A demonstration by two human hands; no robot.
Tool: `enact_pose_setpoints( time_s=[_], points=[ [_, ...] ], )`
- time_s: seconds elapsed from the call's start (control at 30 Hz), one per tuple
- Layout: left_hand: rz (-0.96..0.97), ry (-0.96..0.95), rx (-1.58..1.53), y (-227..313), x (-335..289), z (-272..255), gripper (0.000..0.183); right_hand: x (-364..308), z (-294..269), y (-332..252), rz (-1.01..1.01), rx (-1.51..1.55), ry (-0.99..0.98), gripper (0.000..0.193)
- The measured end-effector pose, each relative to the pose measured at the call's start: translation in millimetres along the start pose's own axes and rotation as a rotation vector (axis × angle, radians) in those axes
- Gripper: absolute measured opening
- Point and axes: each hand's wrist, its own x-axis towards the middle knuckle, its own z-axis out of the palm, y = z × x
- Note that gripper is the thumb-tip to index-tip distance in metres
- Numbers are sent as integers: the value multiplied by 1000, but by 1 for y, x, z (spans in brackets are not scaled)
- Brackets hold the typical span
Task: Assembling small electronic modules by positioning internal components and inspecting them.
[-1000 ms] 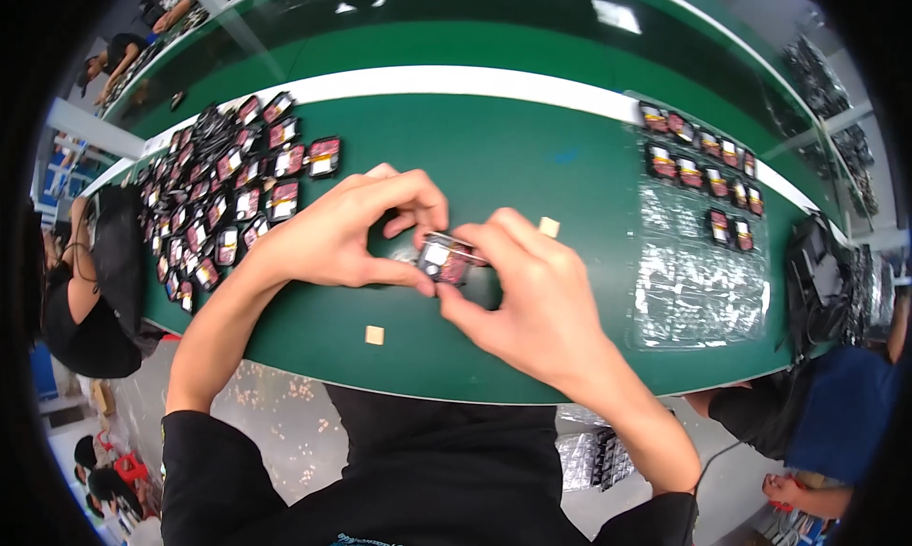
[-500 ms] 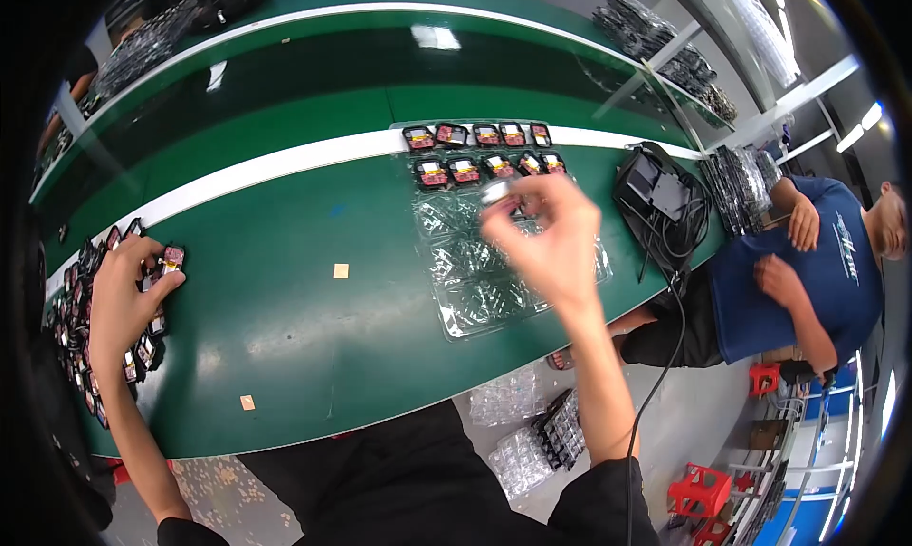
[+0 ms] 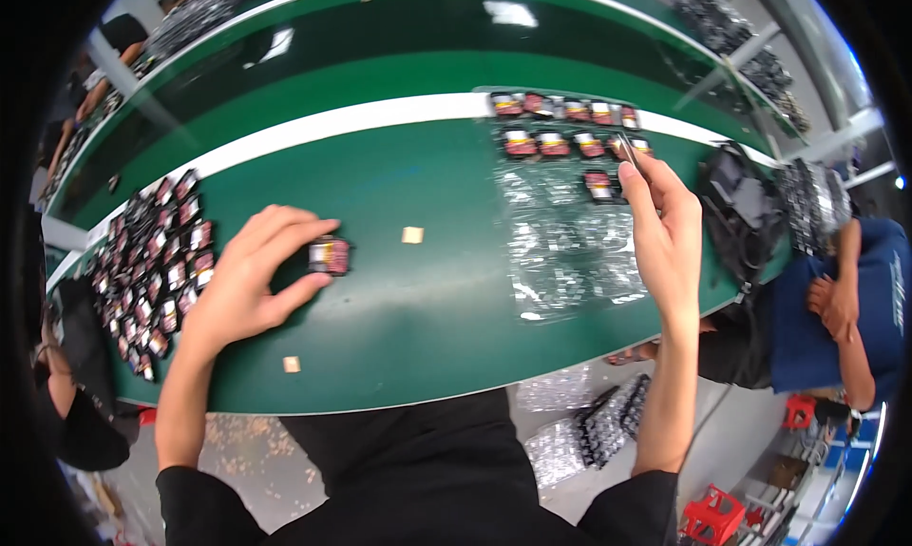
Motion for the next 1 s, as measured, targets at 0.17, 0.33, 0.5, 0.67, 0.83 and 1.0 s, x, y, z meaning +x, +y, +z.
enact_pose_setpoints(
  time_s=[0.17, 0.33, 0.5, 0.67, 0.83, 1.0],
  points=[
    [-52, -5, -65, -7, -3, 5, 61, -36, 84, -74, -217, 141, -287, 28],
    [-19, -7, -111, -11, -2, 6, 59, -42, 128, -91, -230, 283, -419, 19],
    [-2, -33, -97, -14, -1, 8, 59, -46, 138, -81, -118, 410, -436, 14],
    [65, 15, -137, -20, -2, 9, 60, -55, 144, -72, -122, 328, -452, 10],
    [-50, -45, -228, -21, -7, 6, 55, -64, 156, -70, -239, 231, -439, 6],
    [-36, -62, -193, -26, -5, 6, 58, -61, 158, -69, -265, 184, -465, 7]
  ],
)
